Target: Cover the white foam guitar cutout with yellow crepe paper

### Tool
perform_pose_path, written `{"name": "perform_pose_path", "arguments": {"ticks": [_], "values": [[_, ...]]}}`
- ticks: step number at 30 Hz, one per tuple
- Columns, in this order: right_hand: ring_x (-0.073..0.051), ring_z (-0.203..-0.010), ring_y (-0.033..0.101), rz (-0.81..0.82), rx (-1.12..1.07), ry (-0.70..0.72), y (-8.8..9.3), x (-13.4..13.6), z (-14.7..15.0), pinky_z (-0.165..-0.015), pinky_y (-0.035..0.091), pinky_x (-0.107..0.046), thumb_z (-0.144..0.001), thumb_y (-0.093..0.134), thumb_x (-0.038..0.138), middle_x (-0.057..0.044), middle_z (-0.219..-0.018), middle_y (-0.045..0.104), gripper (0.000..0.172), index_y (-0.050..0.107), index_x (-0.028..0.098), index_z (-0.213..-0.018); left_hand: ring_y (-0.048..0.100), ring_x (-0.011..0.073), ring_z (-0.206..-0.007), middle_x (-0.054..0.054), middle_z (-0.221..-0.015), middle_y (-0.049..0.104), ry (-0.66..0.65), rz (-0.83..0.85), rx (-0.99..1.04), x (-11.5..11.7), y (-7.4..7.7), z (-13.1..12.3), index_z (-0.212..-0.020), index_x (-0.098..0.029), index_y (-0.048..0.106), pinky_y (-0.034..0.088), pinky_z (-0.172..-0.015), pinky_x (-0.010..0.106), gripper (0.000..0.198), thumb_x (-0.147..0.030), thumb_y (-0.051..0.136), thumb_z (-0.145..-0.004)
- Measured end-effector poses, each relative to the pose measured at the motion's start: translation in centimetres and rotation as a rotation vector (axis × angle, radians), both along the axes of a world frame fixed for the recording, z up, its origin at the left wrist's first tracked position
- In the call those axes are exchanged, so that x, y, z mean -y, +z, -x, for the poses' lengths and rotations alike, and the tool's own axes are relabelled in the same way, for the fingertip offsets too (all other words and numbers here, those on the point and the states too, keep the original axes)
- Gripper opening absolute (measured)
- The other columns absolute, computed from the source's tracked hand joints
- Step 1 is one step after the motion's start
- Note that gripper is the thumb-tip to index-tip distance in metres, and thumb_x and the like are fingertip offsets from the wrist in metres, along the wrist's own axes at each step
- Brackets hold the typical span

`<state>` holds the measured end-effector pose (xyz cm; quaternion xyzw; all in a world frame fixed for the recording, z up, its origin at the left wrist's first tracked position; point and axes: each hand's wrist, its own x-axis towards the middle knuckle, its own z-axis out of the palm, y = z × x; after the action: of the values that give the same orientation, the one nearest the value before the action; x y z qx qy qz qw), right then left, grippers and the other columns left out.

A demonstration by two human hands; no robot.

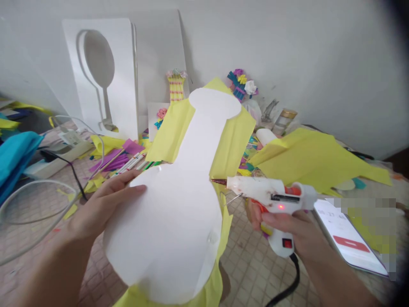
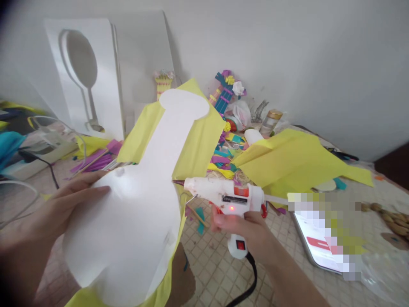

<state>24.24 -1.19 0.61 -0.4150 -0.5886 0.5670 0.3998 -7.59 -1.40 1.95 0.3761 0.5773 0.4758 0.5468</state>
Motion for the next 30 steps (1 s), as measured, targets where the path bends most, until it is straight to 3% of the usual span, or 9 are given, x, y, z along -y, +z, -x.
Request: {"name": "perform_pose_path", "arguments": {"ticks": [6, 14, 24, 30], "values": [[-0.019, -0.058, 0.054, 0.047, -0.002, -0.010, 0.27, 0.10, 0.17, -0.057, 0.042, -0.033, -0.066, 0.062, 0.037, -0.004, -0.055, 0.058, 0.018, 0.061, 0.021, -0.058, 0.064, 0.0172, -0.047, -0.001, -0.066, 0.070, 0.025, -0.026, 0.029, 0.10, 0.25, -0.46, -0.086, -0.023, 0.063, 0.052, -0.039, 0.021, 0.035, -0.025, 0.077, -0.055], [-0.017, -0.050, 0.050, 0.018, -0.020, -0.029, 0.65, 0.06, 0.58, -0.049, 0.039, -0.031, -0.063, 0.061, 0.034, -0.004, -0.049, 0.055, 0.019, 0.059, 0.018, -0.053, 0.065, 0.0168, -0.049, -0.001, -0.069, 0.071, 0.007, -0.013, 0.024, 0.04, 0.16, -0.15, -0.087, -0.024, 0.063, 0.052, -0.040, 0.021, 0.034, -0.025, 0.077, -0.056], [-0.016, -0.048, 0.047, 0.027, -0.040, -0.006, 0.57, 0.16, 0.59, -0.047, 0.034, -0.030, -0.063, 0.062, 0.036, -0.003, -0.048, 0.052, 0.021, 0.057, 0.019, -0.052, 0.065, 0.0156, -0.048, -0.004, -0.065, 0.070, 0.004, -0.019, 0.057, 0.16, 0.12, 0.01, -0.085, -0.026, 0.064, 0.051, -0.039, 0.019, 0.031, -0.023, 0.076, -0.057], [-0.016, -0.045, 0.046, 0.068, -0.015, -0.063, 0.64, 0.19, 0.53, -0.046, 0.033, -0.031, -0.059, 0.064, 0.038, -0.003, -0.045, 0.051, 0.021, 0.057, 0.019, -0.051, 0.065, 0.0163, -0.049, -0.003, -0.065, 0.070, -0.008, -0.015, 0.048, 0.11, 0.13, 0.04, -0.084, -0.026, 0.064, 0.052, -0.039, 0.020, 0.030, -0.024, 0.076, -0.056]]}}
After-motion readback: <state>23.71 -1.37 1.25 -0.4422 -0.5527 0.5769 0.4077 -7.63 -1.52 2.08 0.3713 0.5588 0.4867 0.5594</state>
